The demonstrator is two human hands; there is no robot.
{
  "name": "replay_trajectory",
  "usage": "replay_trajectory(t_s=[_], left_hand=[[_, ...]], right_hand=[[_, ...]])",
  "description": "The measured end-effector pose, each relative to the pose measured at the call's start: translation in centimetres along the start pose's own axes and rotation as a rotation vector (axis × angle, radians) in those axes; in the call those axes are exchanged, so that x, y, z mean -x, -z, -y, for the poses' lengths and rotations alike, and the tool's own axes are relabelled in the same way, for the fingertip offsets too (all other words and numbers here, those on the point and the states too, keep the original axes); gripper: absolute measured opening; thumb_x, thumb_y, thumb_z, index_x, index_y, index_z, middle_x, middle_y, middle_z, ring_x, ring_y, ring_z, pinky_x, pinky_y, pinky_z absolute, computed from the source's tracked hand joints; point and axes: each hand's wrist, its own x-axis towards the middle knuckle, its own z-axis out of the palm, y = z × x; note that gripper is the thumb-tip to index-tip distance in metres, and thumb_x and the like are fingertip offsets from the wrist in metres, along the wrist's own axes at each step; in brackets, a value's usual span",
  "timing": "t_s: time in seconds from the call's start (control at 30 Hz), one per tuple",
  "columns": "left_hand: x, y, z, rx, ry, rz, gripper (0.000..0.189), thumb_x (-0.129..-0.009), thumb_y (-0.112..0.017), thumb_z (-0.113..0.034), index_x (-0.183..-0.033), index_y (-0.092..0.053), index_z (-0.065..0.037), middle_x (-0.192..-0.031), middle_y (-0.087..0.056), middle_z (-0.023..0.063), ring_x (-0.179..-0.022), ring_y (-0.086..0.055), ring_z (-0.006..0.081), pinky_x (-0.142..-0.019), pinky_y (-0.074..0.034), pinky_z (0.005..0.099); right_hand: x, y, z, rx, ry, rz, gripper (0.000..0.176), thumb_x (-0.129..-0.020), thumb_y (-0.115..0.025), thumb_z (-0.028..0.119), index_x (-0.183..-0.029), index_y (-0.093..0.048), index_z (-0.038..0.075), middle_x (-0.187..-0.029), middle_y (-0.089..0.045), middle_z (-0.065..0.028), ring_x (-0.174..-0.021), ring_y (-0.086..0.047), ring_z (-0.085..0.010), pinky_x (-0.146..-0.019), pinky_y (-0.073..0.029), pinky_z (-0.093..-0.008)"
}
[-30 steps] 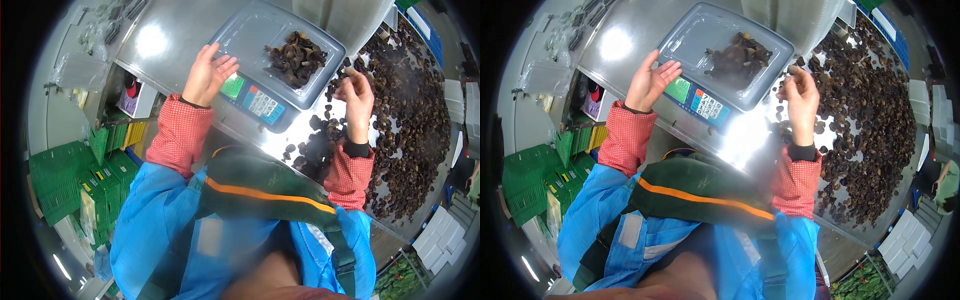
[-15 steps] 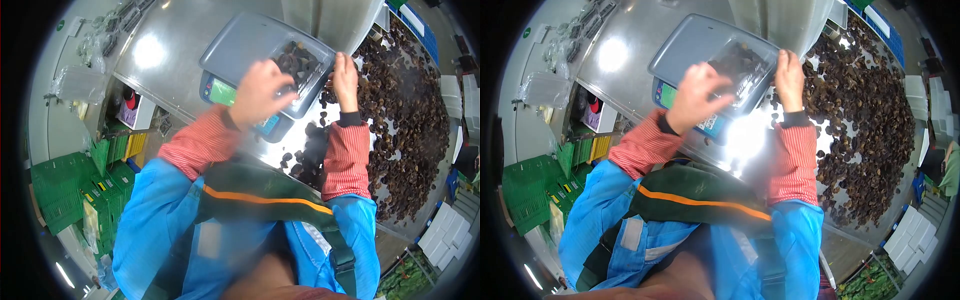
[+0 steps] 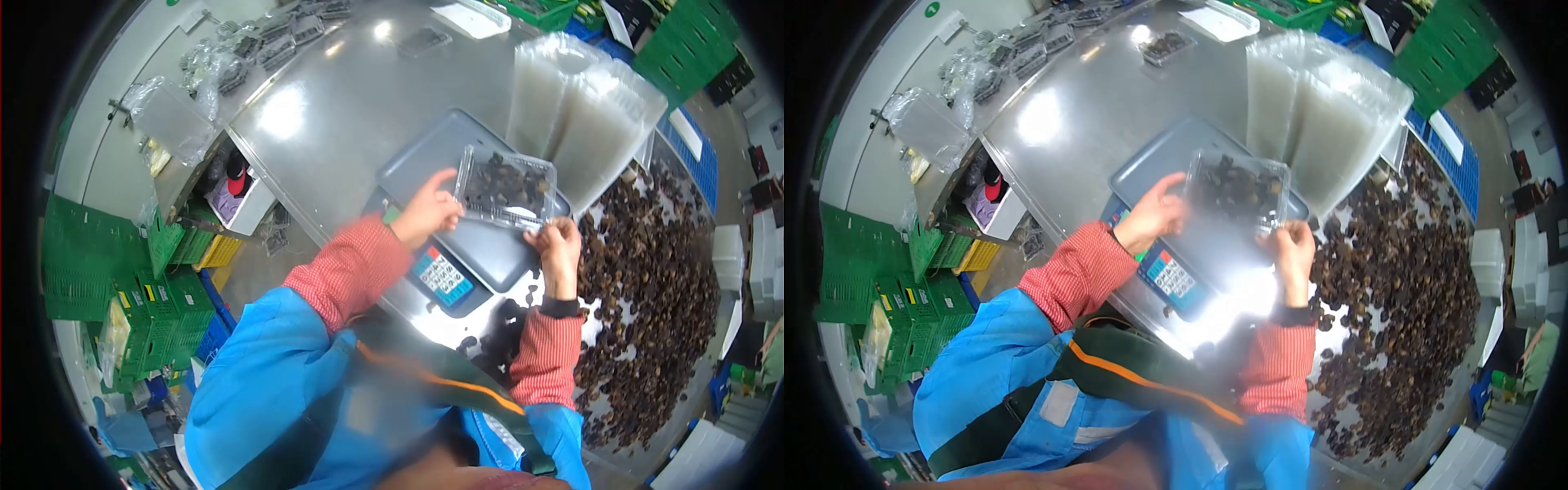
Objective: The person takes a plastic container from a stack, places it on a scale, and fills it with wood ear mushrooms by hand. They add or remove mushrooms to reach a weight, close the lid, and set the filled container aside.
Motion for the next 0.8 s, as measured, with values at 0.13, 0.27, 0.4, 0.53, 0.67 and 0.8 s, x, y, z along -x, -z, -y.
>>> replay_trajectory(t_s=[0.13, 0.27, 0.4, 0.53, 0.67, 0.8], left_hand=[[2.0, 1.6, -2.4, -0.042, -0.121, 0.076, 0.082, -0.088, -0.067, -0.008, -0.153, -0.018, -0.012, -0.09, -0.061, 0.0031, -0.077, -0.061, 0.0113, -0.066, -0.052, 0.0275], [0.6, 5.7, -6.3, 0.151, -0.063, 0.045, 0.063, -0.095, -0.062, -0.019, -0.149, -0.031, -0.014, -0.112, -0.062, 0.0043, -0.094, -0.065, 0.0144, -0.076, -0.057, 0.0326], [-3.5, 9.3, -8.4, 0.316, -0.051, 0.162, 0.048, -0.097, -0.058, -0.021, -0.14, -0.044, -0.007, -0.122, -0.062, 0.0082, -0.103, -0.066, 0.019, -0.085, -0.058, 0.0407], [-9.8, 14.2, -7.5, 0.575, -0.106, -0.024, 0.063, -0.097, -0.06, -0.031, -0.147, -0.032, -0.008, -0.138, -0.048, 0.0188, -0.125, -0.052, 0.0277, -0.094, -0.053, 0.0421], [-8.6, 10.0, -9.2, 0.439, -0.023, -0.285, 0.071, -0.096, -0.061, -0.034, -0.151, -0.023, -0.011, -0.139, -0.043, 0.0219, -0.125, -0.049, 0.0295, -0.097, -0.051, 0.0421], [-4.7, 8.1, -7.3, 0.254, -0.075, 0.008, 0.058, -0.099, -0.057, -0.025, -0.148, -0.03, -0.009, -0.123, -0.057, 0.0156, -0.111, -0.058, 0.0231, -0.092, -0.052, 0.0374]], right_hand=[[0.2, -1.0, 2.8, -0.18, -0.094, 0.128, 0.004, -0.091, -0.053, 0.0, -0.095, -0.055, 0.001, -0.084, -0.06, -0.0066, -0.07, -0.064, -0.0164, -0.072, -0.062, -0.0376], [-1.3, -5.2, 5.6, -0.107, -0.109, 0.261, 0.007, -0.093, -0.057, 0.005, -0.099, -0.057, 0.001, -0.084, -0.061, -0.006, -0.072, -0.064, -0.0148, -0.074, -0.062, -0.0351], [-4.0, -8.8, 8.7, 0.626, 0.433, 0.191, 0.025, -0.09, -0.064, 0.011, -0.112, -0.059, -0.001, -0.092, -0.063, -0.0087, -0.08, -0.063, -0.0197, -0.074, -0.054, -0.0329], [-4.8, -7.9, 16.1, 1.435, 1.065, -0.309, 0.046, -0.086, -0.069, 0.021, -0.126, -0.055, 0.002, -0.111, -0.061, -0.0147, -0.106, -0.057, -0.0284, -0.092, -0.047, -0.0389], [-7.9, -4.1, 18.5, 1.888, 1.101, -0.52, 0.035, -0.089, -0.065, 0.025, -0.116, -0.06, 0.004, -0.108, -0.062, -0.014, -0.108, -0.057, -0.0313, -0.102, -0.04, -0.046], [-8.9, -1.7, 19.5, 1.724, 1.05, -0.249, 0.016, -0.088, -0.062, 0.017, -0.084, -0.055, 0.004, -0.087, -0.064, -0.0139, -0.086, -0.059, -0.0344, -0.091, -0.043, -0.0455]])
